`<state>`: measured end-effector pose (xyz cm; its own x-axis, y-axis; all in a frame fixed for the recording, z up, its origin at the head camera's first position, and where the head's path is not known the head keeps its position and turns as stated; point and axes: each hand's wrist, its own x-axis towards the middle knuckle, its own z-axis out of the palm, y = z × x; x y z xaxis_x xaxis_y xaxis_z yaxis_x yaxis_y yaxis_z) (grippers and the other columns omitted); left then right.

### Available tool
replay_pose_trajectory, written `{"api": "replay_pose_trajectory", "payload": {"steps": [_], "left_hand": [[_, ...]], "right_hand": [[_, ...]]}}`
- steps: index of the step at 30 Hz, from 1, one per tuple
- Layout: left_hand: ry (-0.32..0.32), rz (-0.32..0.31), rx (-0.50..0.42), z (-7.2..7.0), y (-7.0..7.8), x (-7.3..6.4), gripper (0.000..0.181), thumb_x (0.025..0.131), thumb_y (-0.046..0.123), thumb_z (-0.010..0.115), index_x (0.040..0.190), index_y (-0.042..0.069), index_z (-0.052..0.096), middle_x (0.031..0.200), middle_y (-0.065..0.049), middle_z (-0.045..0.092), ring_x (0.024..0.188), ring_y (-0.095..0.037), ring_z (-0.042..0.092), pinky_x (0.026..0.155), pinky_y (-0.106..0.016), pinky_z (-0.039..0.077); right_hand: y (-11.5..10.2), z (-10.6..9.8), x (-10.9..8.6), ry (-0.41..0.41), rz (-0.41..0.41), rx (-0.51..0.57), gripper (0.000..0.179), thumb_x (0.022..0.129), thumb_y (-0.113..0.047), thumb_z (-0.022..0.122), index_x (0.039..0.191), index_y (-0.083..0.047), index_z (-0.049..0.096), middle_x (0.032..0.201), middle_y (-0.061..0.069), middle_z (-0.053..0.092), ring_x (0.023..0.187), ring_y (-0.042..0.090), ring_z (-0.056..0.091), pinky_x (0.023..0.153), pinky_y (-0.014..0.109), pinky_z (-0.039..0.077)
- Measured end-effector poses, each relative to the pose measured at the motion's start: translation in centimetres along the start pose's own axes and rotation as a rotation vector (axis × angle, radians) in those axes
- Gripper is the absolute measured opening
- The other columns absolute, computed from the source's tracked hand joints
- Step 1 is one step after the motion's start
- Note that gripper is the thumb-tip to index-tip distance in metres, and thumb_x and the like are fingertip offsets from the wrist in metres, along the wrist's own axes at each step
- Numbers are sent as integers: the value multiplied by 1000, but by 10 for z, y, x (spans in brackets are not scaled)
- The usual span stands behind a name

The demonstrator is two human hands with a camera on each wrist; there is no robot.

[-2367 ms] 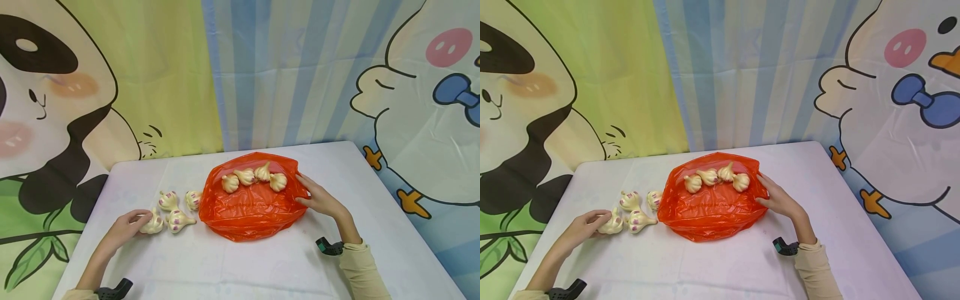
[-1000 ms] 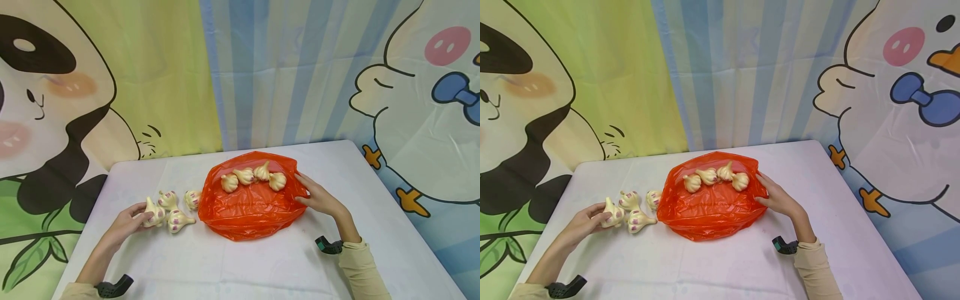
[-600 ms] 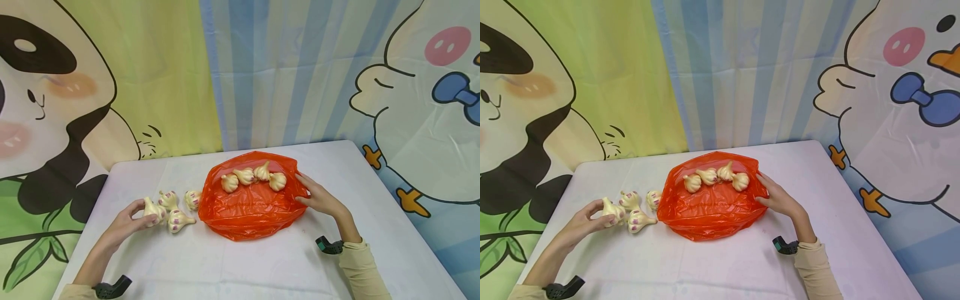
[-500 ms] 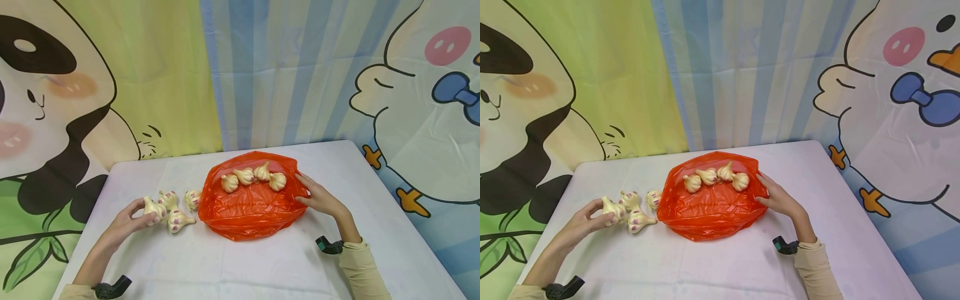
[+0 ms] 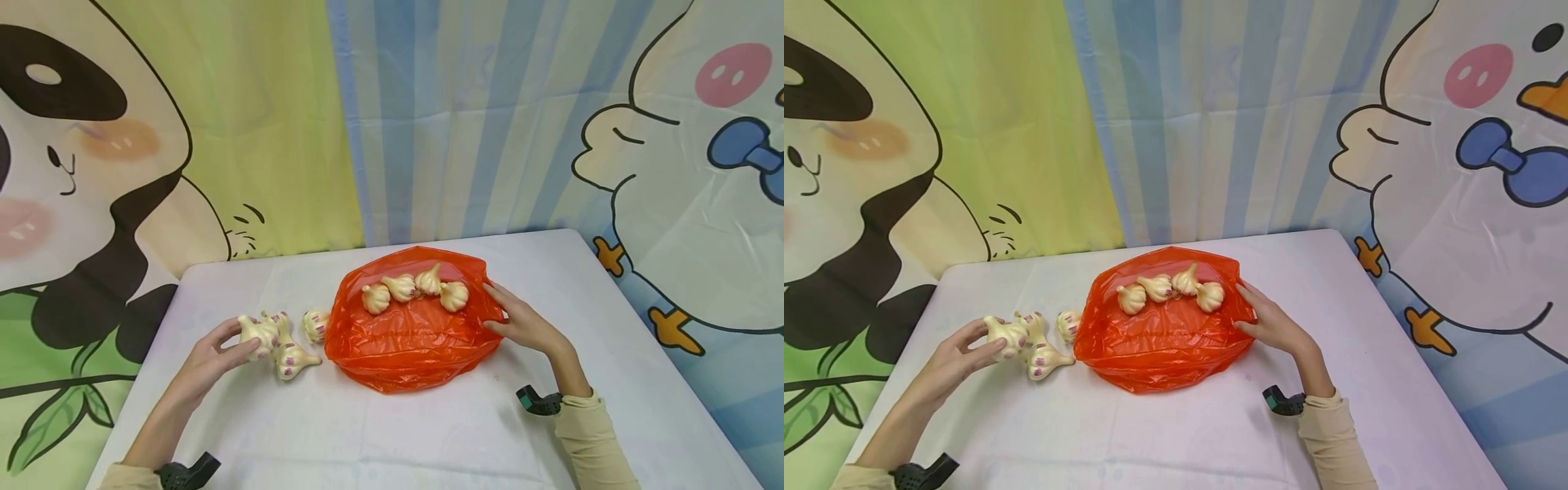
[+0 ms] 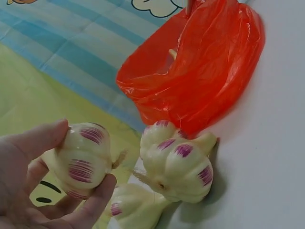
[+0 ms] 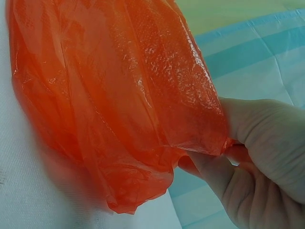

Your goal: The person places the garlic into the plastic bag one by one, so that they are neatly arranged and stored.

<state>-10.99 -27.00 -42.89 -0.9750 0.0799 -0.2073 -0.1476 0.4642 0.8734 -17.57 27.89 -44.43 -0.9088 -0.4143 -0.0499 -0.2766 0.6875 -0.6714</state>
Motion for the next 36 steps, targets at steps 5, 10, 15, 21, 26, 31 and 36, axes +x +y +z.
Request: {"api": "replay_pose_trajectory", "payload": {"steps": [5, 10, 15, 21, 26, 31, 36], "left_hand": [[35, 17, -36, 4, 3, -2, 60, 96, 33, 60, 146, 6, 38, 146, -19, 36, 98, 9, 59, 82, -16, 53], [42, 20, -61, 6, 6, -3, 65, 95, 30, 62, 148, 3, 36, 145, -15, 40, 100, 13, 58, 82, -14, 53], [30, 3, -84, 13, 11, -2, 69, 92, 28, 68, 148, 1, 37, 127, 5, 55, 98, 10, 61, 82, -15, 52], [-15, 13, -126, 30, 19, -2, 67, 89, 25, 71, 145, 1, 42, 139, -14, 50, 97, 5, 65, 82, -19, 54], [-46, 9, -136, 45, 28, -1, 64, 89, 25, 71, 142, 2, 44, 146, -24, 42, 94, 4, 67, 80, -24, 57], [-62, 27, -94, 56, 41, 3, 53, 89, 29, 71, 134, 8, 53, 142, -19, 48, 105, -10, 68, 78, -31, 59], [-90, 90, -11, 67, 56, 10, 52, 86, 33, 73, 131, 13, 56, 136, -15, 55, 115, -30, 63, 80, -29, 57]], "right_hand": [[1, 0, 0, -5, 6, 0, 76, 91, -14, 66, 152, 0, 24, 160, 25, 18, 143, 46, 26, 106, 58, 39], [1, 1, 0, -4, 15, 3, 76, 91, -14, 66, 152, 0, 24, 160, 25, 18, 143, 46, 26, 106, 58, 39], [1, 1, 1, 0, 9, 4, 76, 91, -14, 67, 152, 0, 24, 160, 24, 18, 143, 46, 26, 107, 59, 37], [0, 0, 2, 1, 0, 6, 76, 91, -13, 67, 152, 1, 24, 160, 24, 19, 144, 45, 25, 109, 59, 35], [-1, 0, 2, -2, -2, 7, 76, 91, -14, 67, 152, 1, 24, 160, 24, 18, 144, 45, 25, 108, 58, 36], [-2, 0, 1, -6, 7, 12, 76, 91, -13, 66, 152, 0, 24, 160, 24, 18, 144, 46, 25, 108, 58, 37], [-2, 0, 0, -8, 16, 12, 76, 91, -13, 66, 152, 0, 24, 160, 24, 17, 144, 46, 25, 108, 59, 37]]}}
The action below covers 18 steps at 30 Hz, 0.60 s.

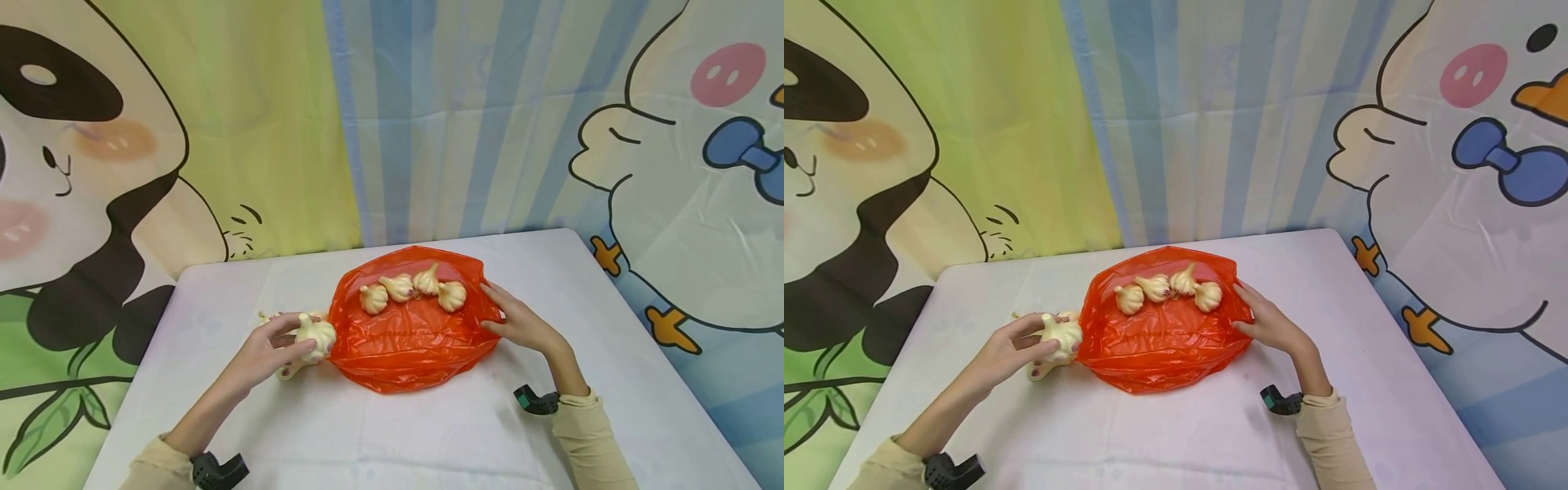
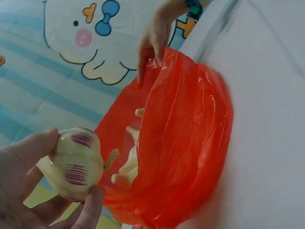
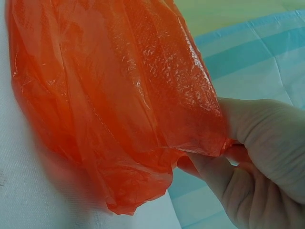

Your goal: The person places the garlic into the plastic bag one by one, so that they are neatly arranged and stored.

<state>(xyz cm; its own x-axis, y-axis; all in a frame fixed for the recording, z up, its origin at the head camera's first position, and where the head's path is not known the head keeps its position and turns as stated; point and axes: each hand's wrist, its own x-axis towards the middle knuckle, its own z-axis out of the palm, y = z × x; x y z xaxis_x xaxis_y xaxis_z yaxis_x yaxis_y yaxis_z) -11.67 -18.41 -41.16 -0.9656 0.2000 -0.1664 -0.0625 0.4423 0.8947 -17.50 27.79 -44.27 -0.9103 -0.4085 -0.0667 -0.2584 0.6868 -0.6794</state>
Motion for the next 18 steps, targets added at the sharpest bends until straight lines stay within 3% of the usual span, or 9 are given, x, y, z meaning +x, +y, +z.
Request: {"api": "replay_pose_trajectory", "payload": {"steps": [4, 8, 13, 18], "left_hand": [[-21, 58, 88, 6, 9, 8, 53, 85, 36, 74, 130, 14, 57, 128, -12, 61, 111, -30, 64, 84, -33, 56], [-56, 87, 113, 12, 15, 18, 54, 83, 37, 76, 128, 13, 59, 124, -10, 64, 110, -28, 64, 86, -37, 57], [-117, 66, 103, 19, 22, 33, 54, 81, 39, 78, 127, 16, 61, 122, -9, 66, 103, -23, 65, 78, -31, 58], [-187, 54, 111, 28, 31, 52, 60, 79, 41, 79, 129, 14, 61, 129, -14, 62, 101, -23, 68, 76, -32, 60]], "right_hand": [[0, 0, 0, 0, -3, 4, 76, 91, -14, 66, 153, -1, 24, 160, 23, 17, 144, 46, 24, 108, 60, 36], [1, 0, -1, -1, -8, 6, 76, 91, -14, 66, 153, -1, 23, 161, 23, 17, 144, 46, 25, 108, 59, 36], [1, 0, -1, -3, -11, 5, 76, 91, -13, 66, 153, -1, 23, 161, 23, 16, 144, 46, 25, 107, 58, 38], [1, -1, -1, -3, -8, 1, 76, 91, -13, 66, 153, -1, 23, 160, 23, 17, 144, 46, 25, 107, 58, 38]]}}
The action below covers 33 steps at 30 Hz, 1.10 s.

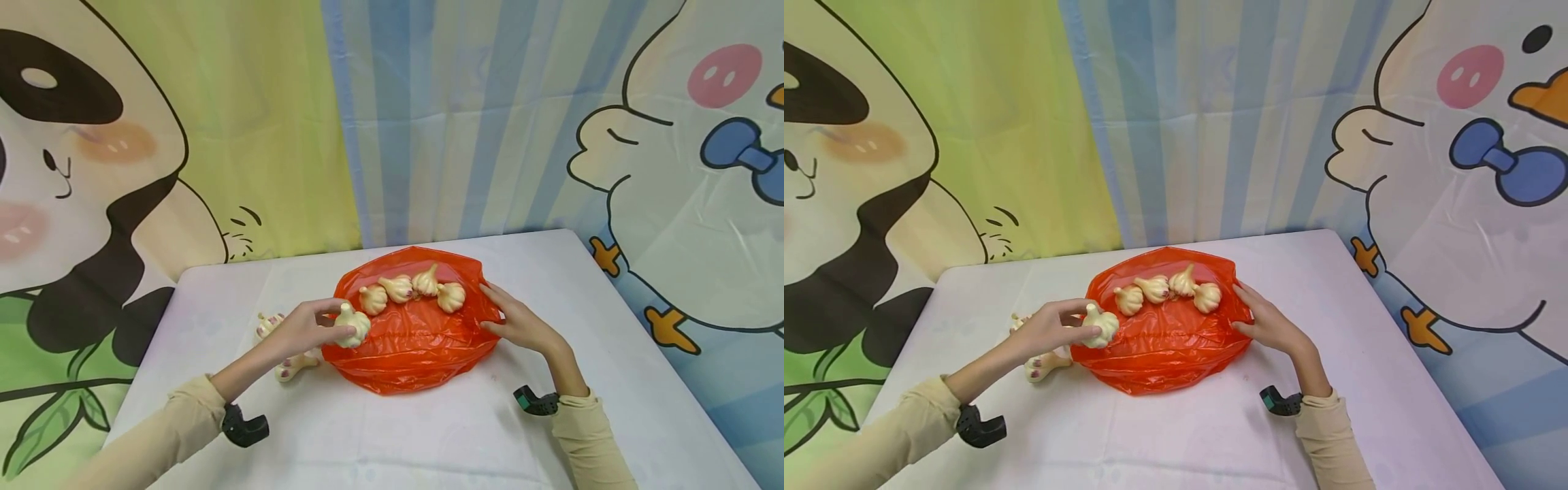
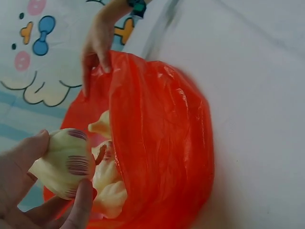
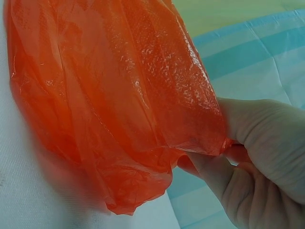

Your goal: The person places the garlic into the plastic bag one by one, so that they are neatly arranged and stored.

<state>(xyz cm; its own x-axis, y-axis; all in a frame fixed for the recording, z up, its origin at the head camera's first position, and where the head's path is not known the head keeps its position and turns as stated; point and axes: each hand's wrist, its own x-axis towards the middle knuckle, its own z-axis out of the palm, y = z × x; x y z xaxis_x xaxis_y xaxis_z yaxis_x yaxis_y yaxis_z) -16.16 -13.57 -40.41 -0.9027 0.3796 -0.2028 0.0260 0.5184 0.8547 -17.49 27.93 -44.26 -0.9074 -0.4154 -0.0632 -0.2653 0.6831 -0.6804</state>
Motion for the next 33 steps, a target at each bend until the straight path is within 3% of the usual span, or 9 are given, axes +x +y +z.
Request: {"api": "replay_pose_trajectory", "payload": {"steps": [4, 10, 16, 20, 25, 33], "left_hand": [[-57, 23, 60, 6, 8, 13, 67, 79, 40, 79, 134, 8, 57, 131, -19, 60, 99, -25, 70, 79, -34, 60], [-86, 31, 156, 14, 14, 28, 55, 83, 34, 77, 127, 7, 59, 127, -22, 62, 77, -21, 72, 74, -32, 60], [-79, -22, 271, 23, 2, 37, 39, 82, 31, 78, 113, 12, 63, 120, -17, 66, 99, -26, 65, 78, -33, 57], [-77, -53, 285, 29, -4, 38, 32, 82, 28, 78, 106, 13, 63, 117, -13, 67, 107, -28, 62, 90, -41, 53], [-62, -94, 271, 32, -7, 38, 31, 81, 26, 79, 104, 13, 64, 117, -10, 67, 111, -27, 59, 99, -46, 48], [-74, -144, 299, 33, -8, 37, 28, 82, 24, 78, 102, 13, 62, 116, -9, 66, 107, -24, 58, 98, -44, 48]], "right_hand": [[0, 0, 0, 0, -2, 1, 76, 91, -14, 66, 153, -1, 23, 160, 23, 17, 144, 46, 25, 107, 58, 38], [0, -1, 0, 8, -9, -8, 76, 91, -14, 66, 153, -1, 23, 160, 23, 17, 144, 45, 25, 108, 59, 37], [1, 0, 0, 7, -9, 0, 76, 91, -14, 67, 153, -2, 23, 161, 23, 16, 144, 45, 24, 109, 59, 36], [2, 1, -1, 5, -11, 0, 76, 91, -14, 66, 153, -2, 23, 160, 23, 17, 144, 45, 24, 109, 59, 35], [2, 2, 0, 6, -19, -4, 76, 91, -13, 67, 153, -1, 24, 160, 23, 17, 144, 45, 25, 108, 58, 37], [1, 1, -1, 5, -19, -7, 76, 91, -13, 66, 153, -1, 24, 160, 23, 17, 144, 45, 26, 106, 57, 40]]}}
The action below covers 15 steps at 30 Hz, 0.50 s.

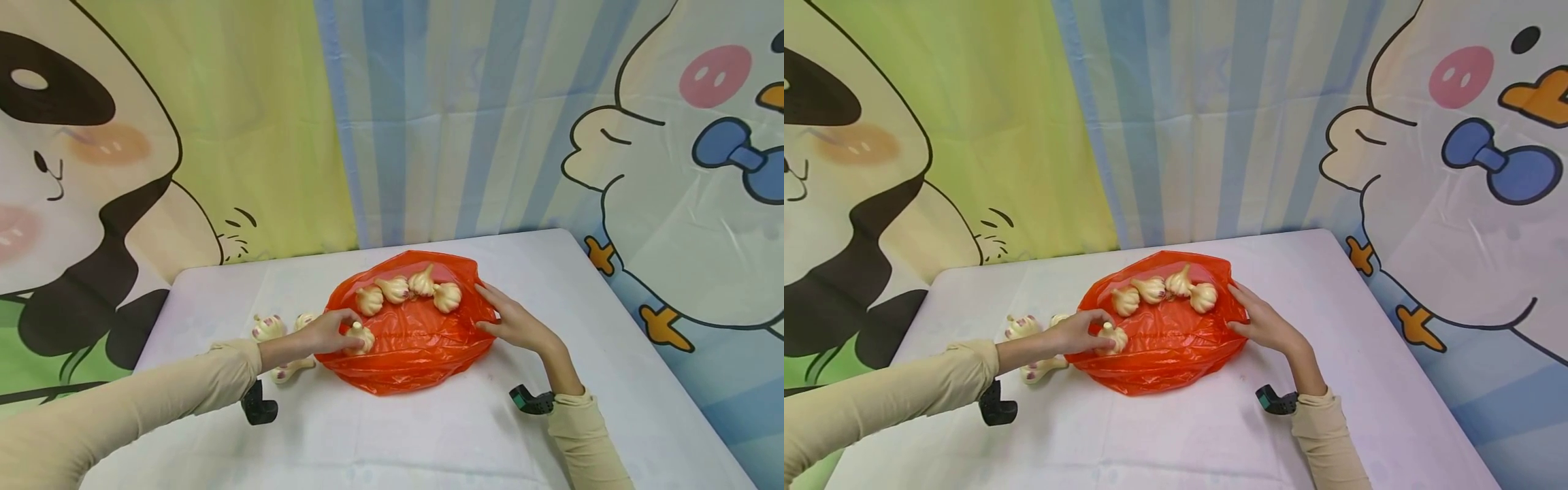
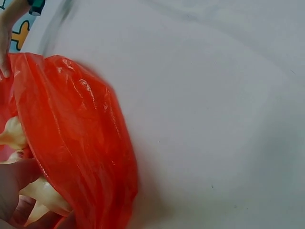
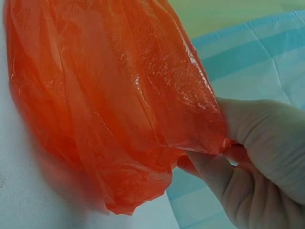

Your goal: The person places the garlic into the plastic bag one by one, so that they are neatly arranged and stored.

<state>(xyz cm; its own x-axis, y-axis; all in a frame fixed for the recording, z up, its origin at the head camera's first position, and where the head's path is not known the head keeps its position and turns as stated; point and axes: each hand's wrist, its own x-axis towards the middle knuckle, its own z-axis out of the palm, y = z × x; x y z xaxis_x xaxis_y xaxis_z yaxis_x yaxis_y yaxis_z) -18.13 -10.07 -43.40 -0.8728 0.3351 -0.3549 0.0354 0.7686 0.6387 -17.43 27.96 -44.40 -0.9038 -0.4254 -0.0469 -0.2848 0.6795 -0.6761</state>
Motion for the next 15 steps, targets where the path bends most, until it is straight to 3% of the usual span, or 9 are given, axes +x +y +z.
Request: {"api": "replay_pose_trajectory", "payload": {"steps": [11, 15], "left_hand": [[-8, -36, 19, 6, -3, 0, 27, 83, 24, 77, 102, 16, 60, 118, -6, 63, 103, -22, 55, 98, -42, 50], [-3, 0, 41, 7, -5, 1, 26, 84, 24, 76, 104, 17, 61, 113, -6, 63, 94, -20, 55, 85, -35, 51]], "right_hand": [[-3, -1, 0, -4, 12, 8, 76, 91, -13, 66, 152, 0, 24, 160, 24, 17, 143, 46, 26, 105, 57, 40], [-3, -1, 0, -1, 17, 7, 76, 91, -12, 66, 152, 0, 24, 159, 25, 17, 143, 46, 27, 105, 58, 40]]}}
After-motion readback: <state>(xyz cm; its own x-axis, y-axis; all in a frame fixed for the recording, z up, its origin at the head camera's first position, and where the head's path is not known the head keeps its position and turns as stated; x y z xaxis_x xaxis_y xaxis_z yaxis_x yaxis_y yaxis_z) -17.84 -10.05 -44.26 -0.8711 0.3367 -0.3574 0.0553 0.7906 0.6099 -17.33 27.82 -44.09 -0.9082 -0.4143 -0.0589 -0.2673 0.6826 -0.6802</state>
